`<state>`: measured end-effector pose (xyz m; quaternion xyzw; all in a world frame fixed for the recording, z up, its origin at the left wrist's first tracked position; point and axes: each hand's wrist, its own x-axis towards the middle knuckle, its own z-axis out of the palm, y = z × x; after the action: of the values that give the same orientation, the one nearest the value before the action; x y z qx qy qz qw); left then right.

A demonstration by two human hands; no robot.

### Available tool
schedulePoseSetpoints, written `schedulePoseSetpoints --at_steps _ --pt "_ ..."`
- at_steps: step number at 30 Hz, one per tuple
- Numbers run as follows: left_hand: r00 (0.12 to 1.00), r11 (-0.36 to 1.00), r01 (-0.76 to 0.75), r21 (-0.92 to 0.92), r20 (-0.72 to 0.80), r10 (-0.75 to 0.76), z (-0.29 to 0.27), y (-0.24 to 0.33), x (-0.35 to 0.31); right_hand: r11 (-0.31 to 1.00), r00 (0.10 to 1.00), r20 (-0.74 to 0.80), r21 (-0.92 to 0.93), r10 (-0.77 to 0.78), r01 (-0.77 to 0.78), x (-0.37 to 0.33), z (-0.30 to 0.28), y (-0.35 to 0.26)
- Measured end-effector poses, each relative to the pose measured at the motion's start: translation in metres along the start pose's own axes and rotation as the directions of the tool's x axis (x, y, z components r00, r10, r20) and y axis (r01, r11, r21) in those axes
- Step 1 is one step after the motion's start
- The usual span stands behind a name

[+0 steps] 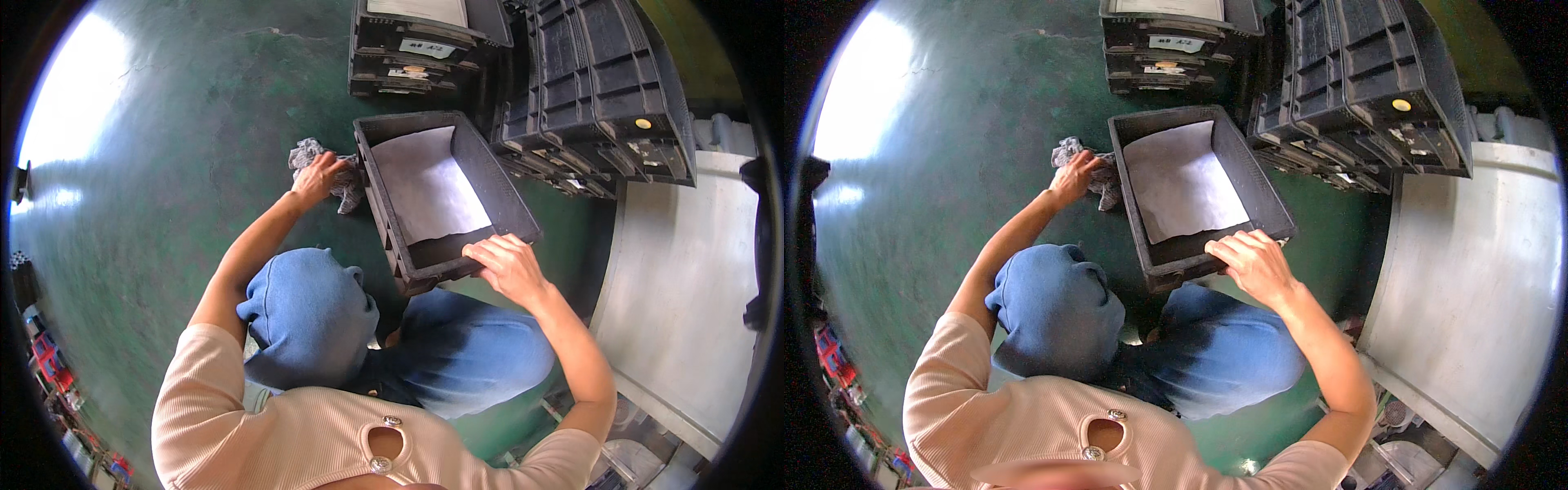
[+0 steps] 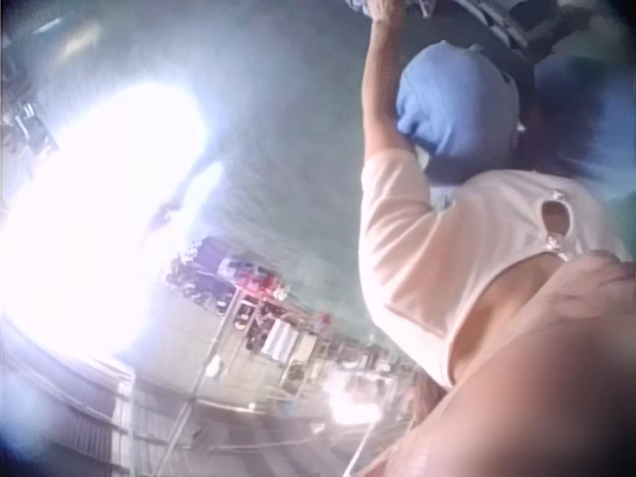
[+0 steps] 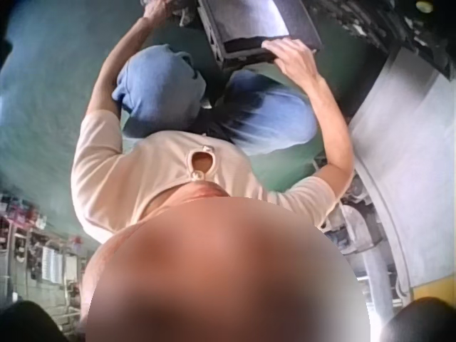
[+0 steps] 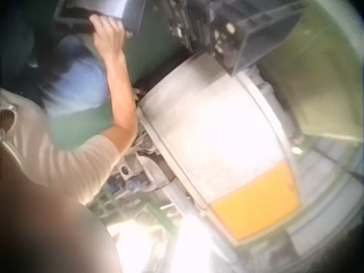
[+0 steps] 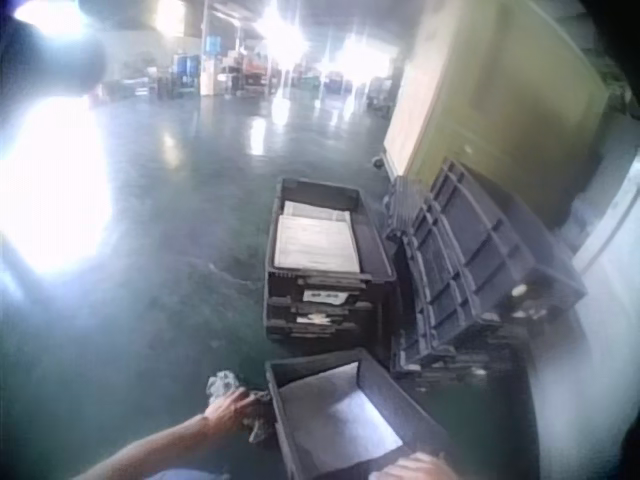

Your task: The person squats outdoors, uses a red scoop to pour water from a white bucket onto a gray cloth, and wrings it out. Then the person moves indoors, removes a black plastic crate from a stack, wipes its interior with the cloth, and places a white sheet inside.

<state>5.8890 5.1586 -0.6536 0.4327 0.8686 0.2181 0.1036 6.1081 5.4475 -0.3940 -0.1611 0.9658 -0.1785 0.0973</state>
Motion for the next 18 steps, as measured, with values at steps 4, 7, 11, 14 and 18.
schedulePoseSetpoints --at_steps 4,7,11,14,18 --pt "0.991 0.976 0.126 -0.178 0.073 -0.115 -0.022 -0.025 -0.026 0.997 0.996 -0.047 -0.004 -0.077 0.077 -0.01 0.019 0.024" --pt "0.902 0.901 0.275 -0.335 -0.234 -0.363 -0.065 -0.028 -0.049 0.99 0.99 -0.046 -0.052 -0.133 0.13 -0.025 0.05 0.05" --pt "0.802 0.881 0.303 -0.363 -0.402 -0.441 -0.135 -0.018 -0.079 0.975 0.977 -0.081 -0.128 -0.195 0.184 -0.052 0.11 0.08" --pt "0.811 0.889 0.221 -0.401 -0.43 -0.396 -0.178 -0.014 -0.104 0.983 0.985 -0.126 -0.152 -0.12 0.1 -0.071 0.149 0.101" --pt "0.79 0.919 0.271 -0.288 -0.479 -0.383 -0.218 -0.024 -0.127 0.98 0.999 -0.021 -0.198 -0.029 0.024 -0.089 0.181 0.116"
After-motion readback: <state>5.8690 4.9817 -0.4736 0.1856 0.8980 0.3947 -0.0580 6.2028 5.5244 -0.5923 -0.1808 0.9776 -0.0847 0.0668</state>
